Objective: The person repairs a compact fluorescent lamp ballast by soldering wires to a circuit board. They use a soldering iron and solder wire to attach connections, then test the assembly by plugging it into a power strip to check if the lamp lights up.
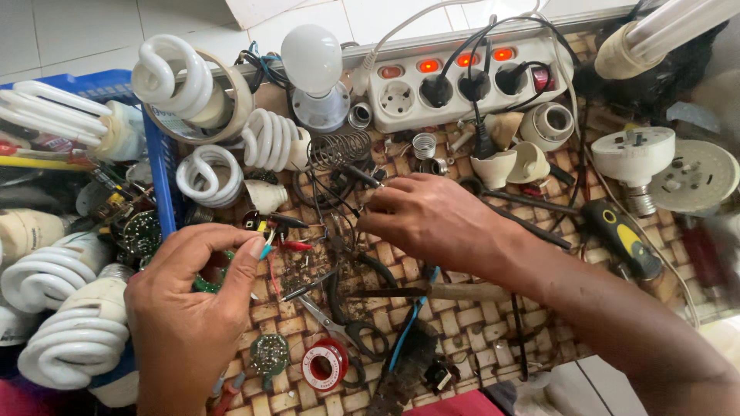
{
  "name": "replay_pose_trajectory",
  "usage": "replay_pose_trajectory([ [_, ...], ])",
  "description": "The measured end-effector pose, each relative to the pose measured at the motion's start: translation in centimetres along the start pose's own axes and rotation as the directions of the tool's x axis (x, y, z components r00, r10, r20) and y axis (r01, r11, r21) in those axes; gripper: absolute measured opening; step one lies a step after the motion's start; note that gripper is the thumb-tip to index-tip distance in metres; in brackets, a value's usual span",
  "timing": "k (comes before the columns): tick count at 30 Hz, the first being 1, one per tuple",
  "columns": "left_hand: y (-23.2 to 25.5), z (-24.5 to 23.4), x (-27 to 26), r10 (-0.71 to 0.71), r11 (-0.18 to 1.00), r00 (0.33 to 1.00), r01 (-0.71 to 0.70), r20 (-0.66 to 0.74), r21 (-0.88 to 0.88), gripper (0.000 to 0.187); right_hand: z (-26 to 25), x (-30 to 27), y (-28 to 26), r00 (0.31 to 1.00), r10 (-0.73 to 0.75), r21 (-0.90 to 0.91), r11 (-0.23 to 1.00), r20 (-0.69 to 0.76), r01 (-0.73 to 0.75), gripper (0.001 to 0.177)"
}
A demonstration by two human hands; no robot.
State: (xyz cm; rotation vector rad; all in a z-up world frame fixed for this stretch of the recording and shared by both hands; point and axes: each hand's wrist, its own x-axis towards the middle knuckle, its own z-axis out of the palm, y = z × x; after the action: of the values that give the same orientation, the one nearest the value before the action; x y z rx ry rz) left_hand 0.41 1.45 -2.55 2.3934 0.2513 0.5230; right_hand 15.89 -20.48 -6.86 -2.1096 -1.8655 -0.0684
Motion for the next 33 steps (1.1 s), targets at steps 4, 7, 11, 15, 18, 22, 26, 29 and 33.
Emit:
replay_pose_trajectory([
  [4, 0.0, 0.0, 0.0, 0.016, 1.000, 1.000, -0.016, 0.007, 0.006, 0.003, 0.6, 0.0, 0.2, 0.998, -0.007, -0.083, 0.996, 0.063, 0.012, 0.017],
  [7, 0.1, 0.0, 0.0, 0.002, 1.000, 1.000, -0.002, 0.003, 0.001, 0.004, 0.9, -0.1, 0.0, 0.990, 0.015, -0.119, 0.993, 0.140, 0.001, 0.025],
  [11, -0.1, 0.1, 0.0, 0.018, 1.000, 1.000, -0.018, -0.004, -0.014, 0.004, 0.9, -0.1, -0.1, 0.985, 0.019, -0.203, 0.979, 0.173, 0.017, 0.023],
  [15, 0.0, 0.2, 0.1, 0.023, 1.000, 1.000, -0.023, -0.009, -0.014, 0.006, 0.4, 0.0, -0.3, 0.983, 0.035, -0.237, 0.971, 0.182, 0.009, 0.016],
  [18, 0.0, 0.1, 0.2, 0.025, 0.999, 1.000, -0.026, -0.011, -0.026, 0.005, -0.3, -0.3, 0.0, 0.965, 0.093, -0.187, 0.981, 0.244, -0.048, 0.047],
  [22, 0.0, 0.2, 0.2, 0.010, 0.999, 1.000, -0.011, -0.021, -0.038, 0.006, -1.2, -0.9, 0.7, 0.961, 0.183, -0.186, 0.972, 0.209, -0.145, 0.042],
  [26, 0.1, 0.2, 0.2, 0.034, 0.998, 0.999, -0.034, -0.003, -0.060, 0.006, -1.6, -0.8, 0.5, 0.986, 0.161, -0.040, 0.986, -0.038, -0.163, 0.021],
  [29, 0.1, 0.8, -0.1, 0.025, 0.995, 0.998, -0.020, 0.051, -0.099, 0.004, -0.8, 0.6, -0.7, 0.950, 0.167, 0.201, 0.973, -0.264, -0.115, 0.006],
  [33, 0.7, 1.3, -0.1, 0.040, 0.994, 0.997, -0.033, 0.065, -0.104, 0.008, -0.9, 1.6, -2.5, 0.938, 0.211, 0.330, 0.937, -0.274, -0.114, 0.013],
])
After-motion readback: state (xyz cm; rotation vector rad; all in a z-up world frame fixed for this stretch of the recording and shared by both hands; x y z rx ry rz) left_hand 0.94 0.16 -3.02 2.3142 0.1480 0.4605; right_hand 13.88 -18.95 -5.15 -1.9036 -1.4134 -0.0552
